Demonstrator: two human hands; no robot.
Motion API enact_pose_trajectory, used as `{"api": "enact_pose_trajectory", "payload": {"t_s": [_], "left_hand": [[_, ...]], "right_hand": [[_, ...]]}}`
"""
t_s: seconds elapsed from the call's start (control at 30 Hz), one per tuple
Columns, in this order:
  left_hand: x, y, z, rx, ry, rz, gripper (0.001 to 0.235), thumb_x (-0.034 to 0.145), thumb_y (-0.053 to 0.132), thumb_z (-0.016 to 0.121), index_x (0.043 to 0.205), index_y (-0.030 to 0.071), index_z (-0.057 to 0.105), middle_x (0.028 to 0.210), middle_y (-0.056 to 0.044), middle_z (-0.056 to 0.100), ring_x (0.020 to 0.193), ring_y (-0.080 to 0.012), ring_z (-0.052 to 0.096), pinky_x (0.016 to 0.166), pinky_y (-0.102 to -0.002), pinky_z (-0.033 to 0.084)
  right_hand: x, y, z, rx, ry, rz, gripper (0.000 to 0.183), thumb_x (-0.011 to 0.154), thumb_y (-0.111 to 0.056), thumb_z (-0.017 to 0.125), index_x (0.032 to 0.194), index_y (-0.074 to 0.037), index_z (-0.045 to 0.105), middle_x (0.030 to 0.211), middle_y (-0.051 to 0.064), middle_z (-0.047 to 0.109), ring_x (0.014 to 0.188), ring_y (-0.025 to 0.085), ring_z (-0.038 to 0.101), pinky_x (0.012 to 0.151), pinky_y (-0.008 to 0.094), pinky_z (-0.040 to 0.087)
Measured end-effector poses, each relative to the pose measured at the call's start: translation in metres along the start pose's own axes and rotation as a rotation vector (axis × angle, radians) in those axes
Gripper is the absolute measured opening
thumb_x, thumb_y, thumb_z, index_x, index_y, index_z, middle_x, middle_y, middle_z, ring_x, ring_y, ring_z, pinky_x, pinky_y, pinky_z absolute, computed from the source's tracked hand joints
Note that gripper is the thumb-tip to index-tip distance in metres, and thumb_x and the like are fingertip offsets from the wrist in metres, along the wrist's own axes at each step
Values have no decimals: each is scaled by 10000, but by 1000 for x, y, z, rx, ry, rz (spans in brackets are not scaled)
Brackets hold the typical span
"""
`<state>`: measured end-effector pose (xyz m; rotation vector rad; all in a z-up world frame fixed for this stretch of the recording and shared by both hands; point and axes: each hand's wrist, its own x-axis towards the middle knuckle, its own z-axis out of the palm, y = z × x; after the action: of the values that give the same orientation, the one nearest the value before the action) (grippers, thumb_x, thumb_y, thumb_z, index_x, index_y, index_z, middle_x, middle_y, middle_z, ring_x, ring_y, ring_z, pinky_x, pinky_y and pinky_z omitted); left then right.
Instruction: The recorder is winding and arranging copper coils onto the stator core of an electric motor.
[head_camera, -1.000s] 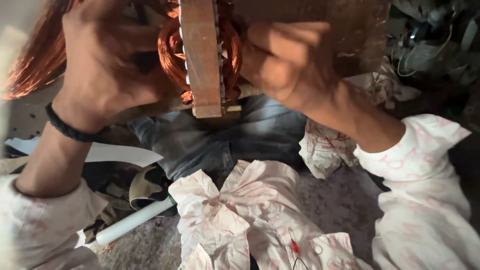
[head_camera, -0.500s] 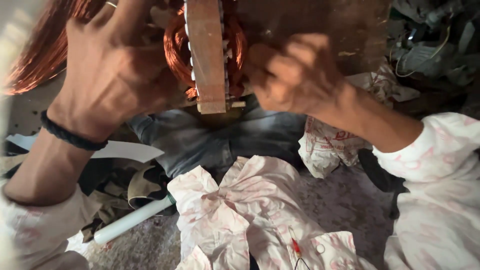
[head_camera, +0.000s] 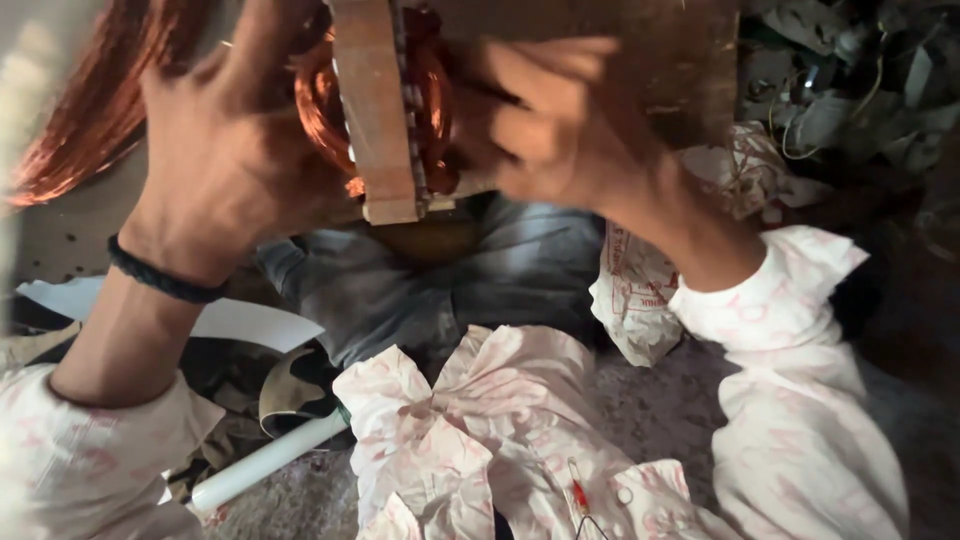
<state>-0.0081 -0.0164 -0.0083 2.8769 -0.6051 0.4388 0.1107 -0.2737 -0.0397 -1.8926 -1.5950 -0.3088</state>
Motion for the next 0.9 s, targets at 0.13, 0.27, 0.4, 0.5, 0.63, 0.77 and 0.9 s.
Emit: {"api": "enact_pose_trajectory", "payload": {"t_s": [0.13, 0.27, 0.4, 0.5, 0.63, 0.77, 0.9], "left_hand": [[-10, -11, 14, -113, 33, -1, 420, 815, 239, 822, 1194, 83, 731, 1353, -84, 618, 952, -229, 726, 741, -349, 542], [-13, -13, 23, -160, 35, -24, 386, 922, 250, 816, 1228, 33, 725, 1264, -51, 643, 968, -195, 727, 769, -329, 539], [3, -7, 8, -124, 80, 43, 488, 817, 384, 874, 1107, 13, 748, 1188, -111, 656, 893, -272, 686, 736, -393, 534], [-9, -15, 17, -189, 17, 21, 402, 855, 325, 834, 1155, 69, 755, 1286, -81, 643, 1008, -258, 690, 822, -375, 540], [-2, -11, 22, -256, 70, -24, 429, 904, 372, 863, 1152, 38, 758, 1225, -85, 633, 971, -270, 683, 829, -408, 543], [2, 0, 18, -343, 160, -107, 461, 789, 315, 885, 1078, -4, 720, 1181, -162, 588, 1016, -353, 662, 862, -458, 551], [-15, -4, 27, -426, 182, -95, 317, 916, 91, 803, 1218, 28, 731, 1290, -99, 591, 1060, -243, 681, 876, -335, 569]], "right_hand": [[-6, -2, -4, -129, 2, -47, 108, 961, -165, 824, 1007, -74, 785, 923, 46, 654, 627, 122, 609, 515, 284, 462], [-6, -9, -5, 45, 29, 68, 148, 959, -93, 754, 1100, -52, 769, 973, 45, 632, 751, 143, 643, 613, 294, 503], [-8, -5, 1, 53, 50, 73, 154, 944, -60, 772, 1098, -63, 765, 972, 44, 636, 774, 162, 658, 620, 317, 495], [-3, -10, 0, -99, 63, 4, 131, 875, -69, 852, 991, -61, 792, 876, 22, 637, 661, 164, 631, 527, 339, 451], [-4, -13, 2, 70, 62, 132, 172, 880, -39, 838, 1040, -26, 776, 913, 38, 625, 701, 164, 640, 584, 323, 516], [-12, -12, 13, 173, 66, 213, 115, 914, 6, 791, 1013, -21, 738, 987, 51, 644, 773, 157, 665, 635, 294, 554], [-8, -16, 6, 25, 48, 144, 109, 897, -62, 786, 996, -38, 748, 1006, 56, 666, 786, 176, 673, 630, 321, 536]]}}
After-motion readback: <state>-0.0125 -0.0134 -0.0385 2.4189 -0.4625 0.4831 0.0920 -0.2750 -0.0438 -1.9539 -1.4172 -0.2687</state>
